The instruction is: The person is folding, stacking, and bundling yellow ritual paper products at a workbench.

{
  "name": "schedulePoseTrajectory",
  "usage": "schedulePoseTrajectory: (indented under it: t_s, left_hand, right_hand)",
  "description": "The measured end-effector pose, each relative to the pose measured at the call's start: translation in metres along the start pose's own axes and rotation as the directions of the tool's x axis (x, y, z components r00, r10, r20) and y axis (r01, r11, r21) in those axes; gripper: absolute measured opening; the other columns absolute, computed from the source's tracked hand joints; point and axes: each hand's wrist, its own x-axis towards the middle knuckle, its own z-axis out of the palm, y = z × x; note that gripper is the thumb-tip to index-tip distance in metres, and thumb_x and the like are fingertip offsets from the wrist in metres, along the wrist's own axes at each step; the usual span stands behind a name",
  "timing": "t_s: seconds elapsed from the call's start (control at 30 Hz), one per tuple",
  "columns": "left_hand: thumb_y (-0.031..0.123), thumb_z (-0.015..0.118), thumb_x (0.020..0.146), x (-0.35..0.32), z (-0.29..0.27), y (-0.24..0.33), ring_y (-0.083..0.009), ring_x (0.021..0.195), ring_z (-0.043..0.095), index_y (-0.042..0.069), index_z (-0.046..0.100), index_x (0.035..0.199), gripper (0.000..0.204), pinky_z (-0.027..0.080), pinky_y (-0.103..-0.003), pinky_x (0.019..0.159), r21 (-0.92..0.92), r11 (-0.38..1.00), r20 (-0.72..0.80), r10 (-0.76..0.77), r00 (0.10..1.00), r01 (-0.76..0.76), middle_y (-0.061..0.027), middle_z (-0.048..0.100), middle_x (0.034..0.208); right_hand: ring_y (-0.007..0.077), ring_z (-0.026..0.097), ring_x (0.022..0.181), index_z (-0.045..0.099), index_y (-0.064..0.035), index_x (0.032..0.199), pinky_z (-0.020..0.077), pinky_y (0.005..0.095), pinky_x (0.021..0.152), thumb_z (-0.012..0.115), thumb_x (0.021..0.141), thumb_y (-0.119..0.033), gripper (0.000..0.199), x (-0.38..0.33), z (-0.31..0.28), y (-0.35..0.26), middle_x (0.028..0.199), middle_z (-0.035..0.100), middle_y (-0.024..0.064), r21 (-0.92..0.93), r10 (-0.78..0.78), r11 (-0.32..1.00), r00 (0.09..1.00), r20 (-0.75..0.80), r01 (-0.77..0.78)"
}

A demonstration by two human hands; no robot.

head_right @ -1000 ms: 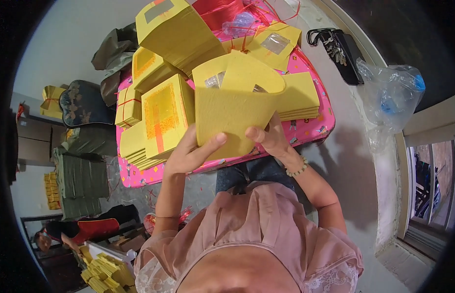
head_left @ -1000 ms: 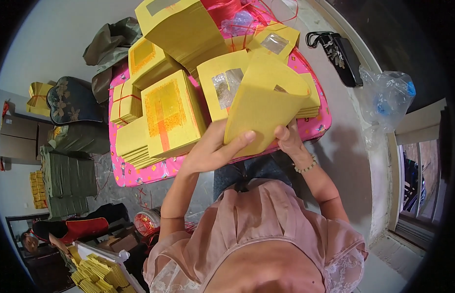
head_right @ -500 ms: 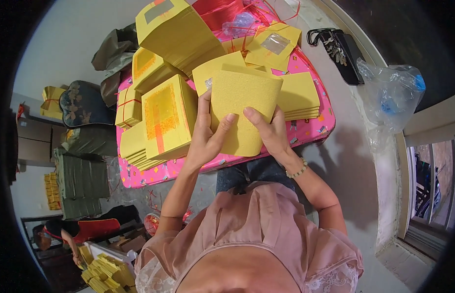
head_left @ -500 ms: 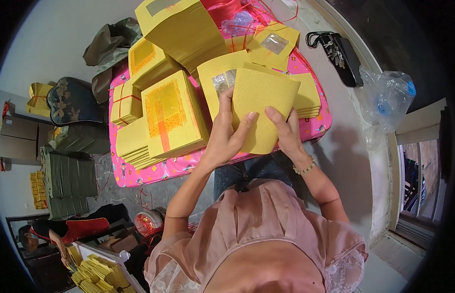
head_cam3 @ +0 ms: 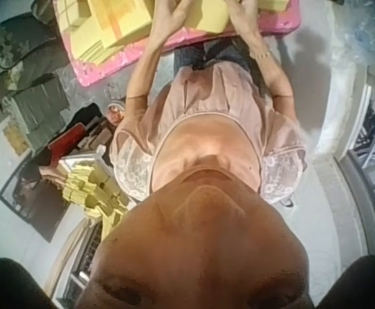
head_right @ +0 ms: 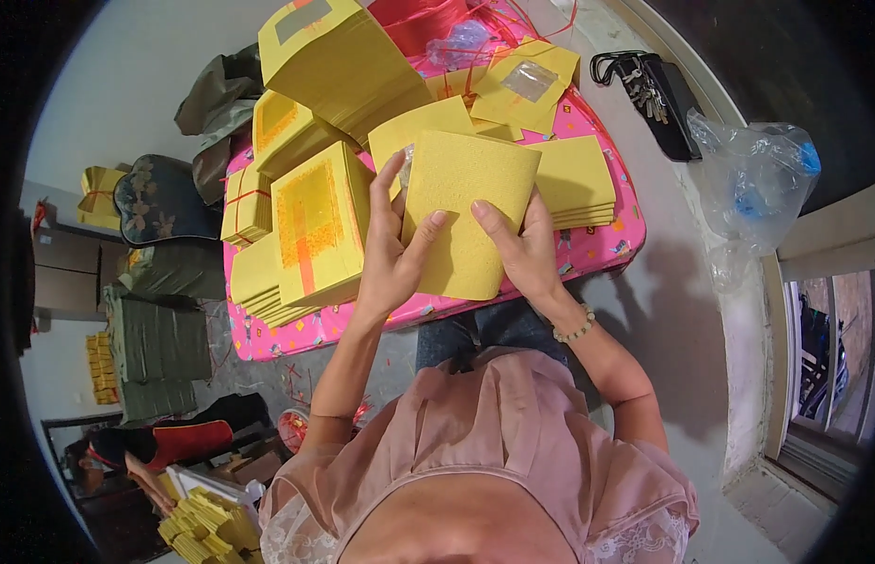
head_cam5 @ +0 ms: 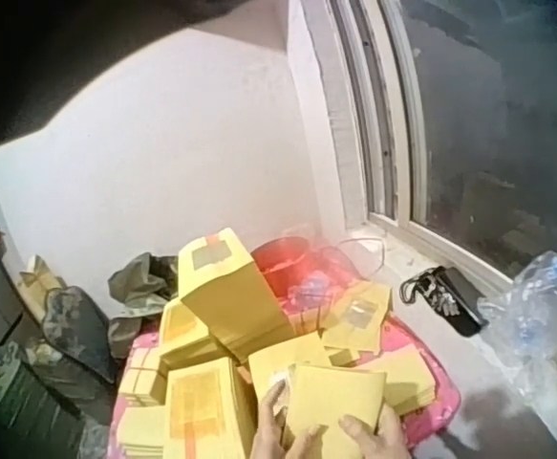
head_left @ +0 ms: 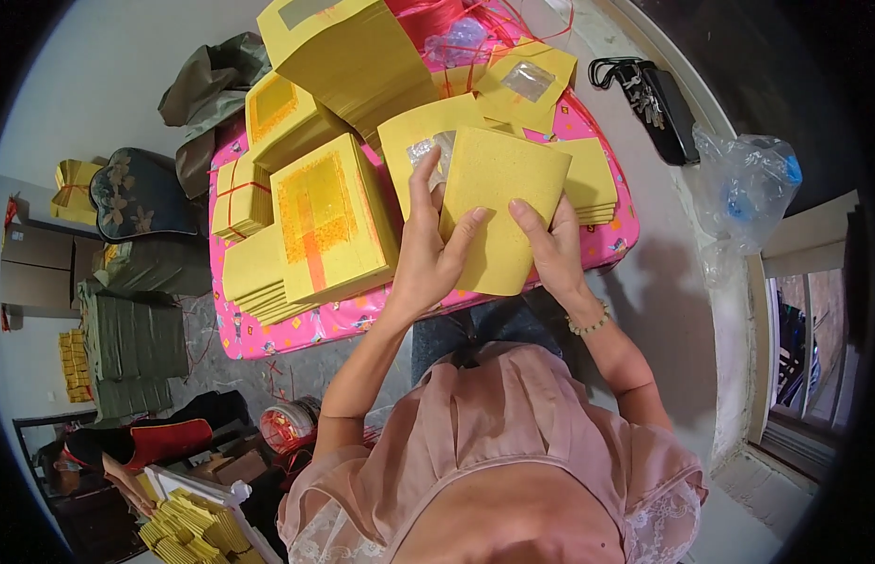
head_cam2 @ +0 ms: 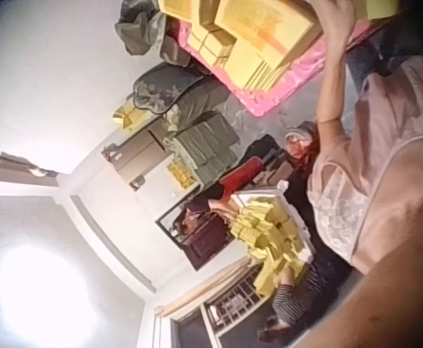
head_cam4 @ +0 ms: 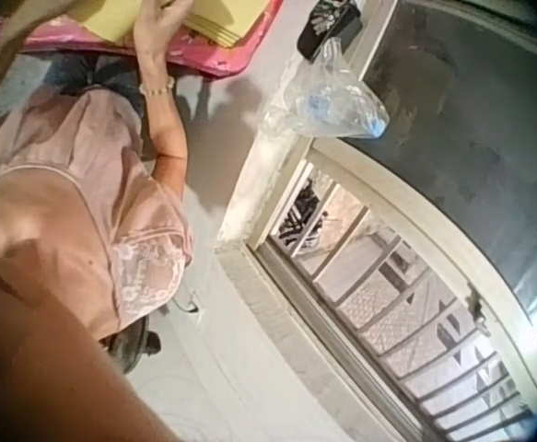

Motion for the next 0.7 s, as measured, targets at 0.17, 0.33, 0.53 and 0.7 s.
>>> schedulePoseTrajectory:
  t_s: [0.17,0.33,0.53,0.7]
  left_hand:
    - [0.009,0.052,0.095,0.0,-0.004,-0.007,-0.0243,0.106,0.058,0.0,0.029,0.139,0.051,0.045,-0.034,0.09,0.153,0.988,0.089,0.025,0.996,-0.038,-0.0216,0.056,0.121]
    - [0.009,0.051,0.095,-0.001,-0.005,-0.008,-0.0242,0.105,0.057,-0.001,0.032,0.136,0.046,0.044,-0.034,0.09,0.126,0.992,0.078,-0.012,0.997,0.002,-0.0223,0.058,0.115]
    - [0.008,0.05,0.095,0.013,-0.009,-0.015,-0.0227,0.104,0.057,-0.003,0.035,0.131,0.04,0.044,-0.032,0.089,0.169,0.985,0.111,0.006,0.994,-0.025,-0.0201,0.058,0.113]
    - [0.016,0.051,0.097,0.041,-0.003,-0.009,-0.0152,0.11,0.053,-0.004,0.037,0.134,0.044,0.041,-0.028,0.094,-0.167,0.952,0.136,-0.237,0.962,0.258,-0.0117,0.055,0.122]
  right_hand:
    - [0.0112,0.057,0.098,0.045,0.0018,0.124,0.0488,0.0263,0.083,0.062,0.091,-0.012,0.039,0.0,0.002,0.0,0.112,0.059,0.0089,-0.001,-0.03,1.0,0.999,-0.02,0.029]
    - [0.0117,0.057,0.098,0.044,0.002,0.124,0.0489,0.0266,0.083,0.063,0.091,-0.011,0.04,0.001,0.001,-0.001,0.112,0.058,0.0091,-0.026,-0.03,0.999,1.0,0.002,0.03]
    - [0.012,0.059,0.095,0.048,0.0027,0.121,0.05,0.0267,0.08,0.063,0.09,-0.011,0.037,0.014,0.0,0.002,0.108,0.061,0.0092,-0.12,-0.051,0.992,0.998,-0.024,0.048]
    - [0.0121,0.061,0.091,0.052,0.0034,0.118,0.0512,0.0267,0.078,0.064,0.09,-0.012,0.035,0.041,-0.004,0.002,0.105,0.063,0.0092,-0.036,0.009,0.999,1.0,-0.01,-0.009]
